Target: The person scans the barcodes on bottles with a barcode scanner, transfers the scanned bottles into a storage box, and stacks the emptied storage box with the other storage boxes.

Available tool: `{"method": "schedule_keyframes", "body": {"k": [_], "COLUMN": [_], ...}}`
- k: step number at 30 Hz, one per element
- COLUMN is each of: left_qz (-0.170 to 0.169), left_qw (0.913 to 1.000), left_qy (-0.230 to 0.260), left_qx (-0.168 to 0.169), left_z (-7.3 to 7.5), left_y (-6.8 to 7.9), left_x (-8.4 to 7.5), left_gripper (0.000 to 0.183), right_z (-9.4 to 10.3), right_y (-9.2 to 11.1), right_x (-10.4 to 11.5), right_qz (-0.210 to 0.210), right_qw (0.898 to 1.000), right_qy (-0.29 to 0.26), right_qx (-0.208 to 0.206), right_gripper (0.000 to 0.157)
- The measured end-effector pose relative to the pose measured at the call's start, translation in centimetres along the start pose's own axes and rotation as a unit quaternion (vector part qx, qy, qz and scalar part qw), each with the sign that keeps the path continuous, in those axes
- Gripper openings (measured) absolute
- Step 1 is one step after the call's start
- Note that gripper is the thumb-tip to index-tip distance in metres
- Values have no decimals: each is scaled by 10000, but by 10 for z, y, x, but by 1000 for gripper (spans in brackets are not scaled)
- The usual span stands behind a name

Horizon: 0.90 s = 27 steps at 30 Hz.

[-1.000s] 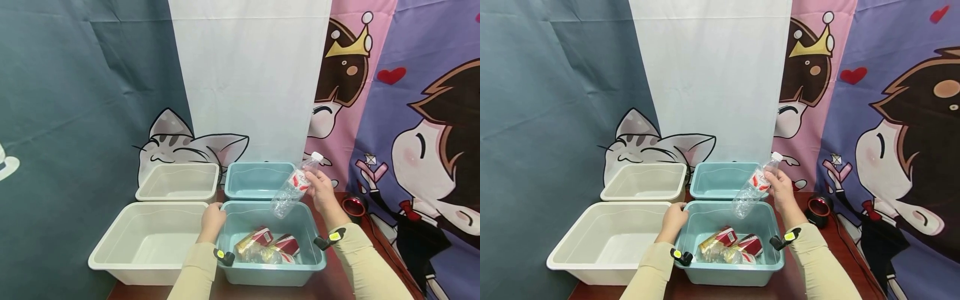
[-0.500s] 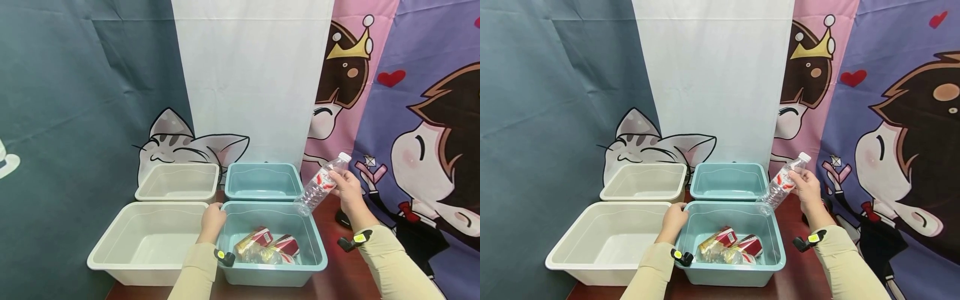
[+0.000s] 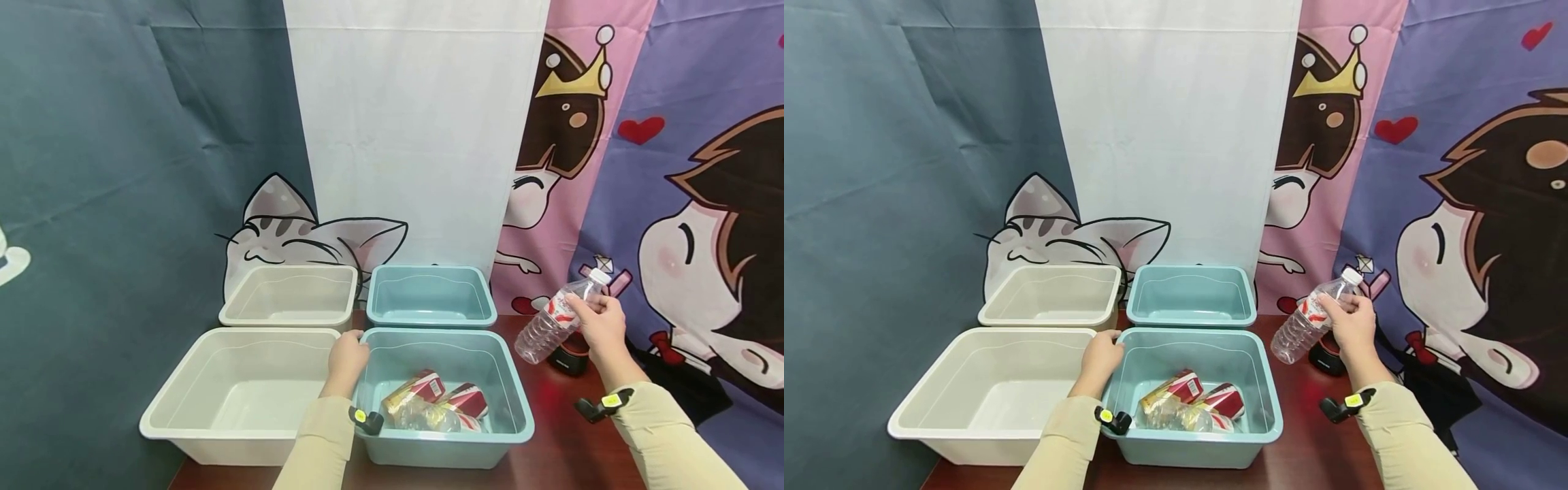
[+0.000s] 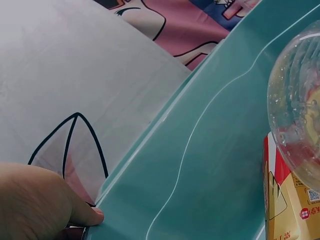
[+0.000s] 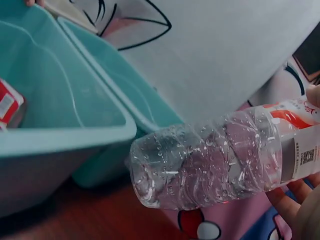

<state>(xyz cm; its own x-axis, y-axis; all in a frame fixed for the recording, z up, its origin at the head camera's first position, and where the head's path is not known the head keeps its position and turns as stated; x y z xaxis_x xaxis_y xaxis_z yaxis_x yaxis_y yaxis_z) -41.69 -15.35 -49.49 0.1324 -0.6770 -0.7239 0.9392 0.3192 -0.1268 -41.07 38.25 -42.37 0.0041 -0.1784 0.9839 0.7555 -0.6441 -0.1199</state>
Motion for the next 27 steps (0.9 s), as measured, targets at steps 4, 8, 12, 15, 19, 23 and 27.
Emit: {"method": "schedule_keyframes", "body": {"k": [4, 8, 12, 15, 19, 23, 27], "left_qz": [2, 0, 1, -1, -20, -53, -46], "left_qw": [10000, 10000, 10000, 10000, 10000, 10000, 10000], "left_qy": [-6, -6, 18, 28, 21, -1, 13], "left_qx": [21, 45, 30, 21, 13, -12, -14], "left_z": [-1, -1, -1, 0, 0, 2, 3], "left_y": [0, 0, 0, 1, 1, 2, 3], "left_x": [1, 1, 0, 0, -1, -2, -2], "left_gripper": [38, 38, 38, 38, 38, 38, 38], "right_z": [10, 17, 20, 24, 30, 33, 28], "right_y": [-2, -2, -2, -3, -4, -4, 0], "right_x": [-16, -31, -46, -58, -75, -91, -109], "right_qz": [-110, -125, -176, -300, -540, -878, -1401], "right_qw": [9991, 9963, 9951, 9935, 9903, 9908, 9866], "right_qy": [376, 777, 864, 953, 1089, 661, -323], "right_qx": [-175, -342, -437, -538, -674, -791, -769], "right_gripper": [50, 58, 59, 63, 70, 63, 53]}}
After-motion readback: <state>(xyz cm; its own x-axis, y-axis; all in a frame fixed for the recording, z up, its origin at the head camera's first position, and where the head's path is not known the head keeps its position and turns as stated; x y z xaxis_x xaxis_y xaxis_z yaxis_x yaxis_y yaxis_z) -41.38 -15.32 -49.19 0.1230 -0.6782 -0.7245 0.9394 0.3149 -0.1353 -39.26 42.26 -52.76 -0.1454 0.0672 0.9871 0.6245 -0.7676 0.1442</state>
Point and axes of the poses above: each hand's wrist, its own y-axis away from the middle knuckle, its own z-axis out of the back of the hand, x = y × z, the point moved 10 cm from there along -y, towards the middle knuckle, and after that the axes turned 8 degrees about -x, right-handed, at the moved point
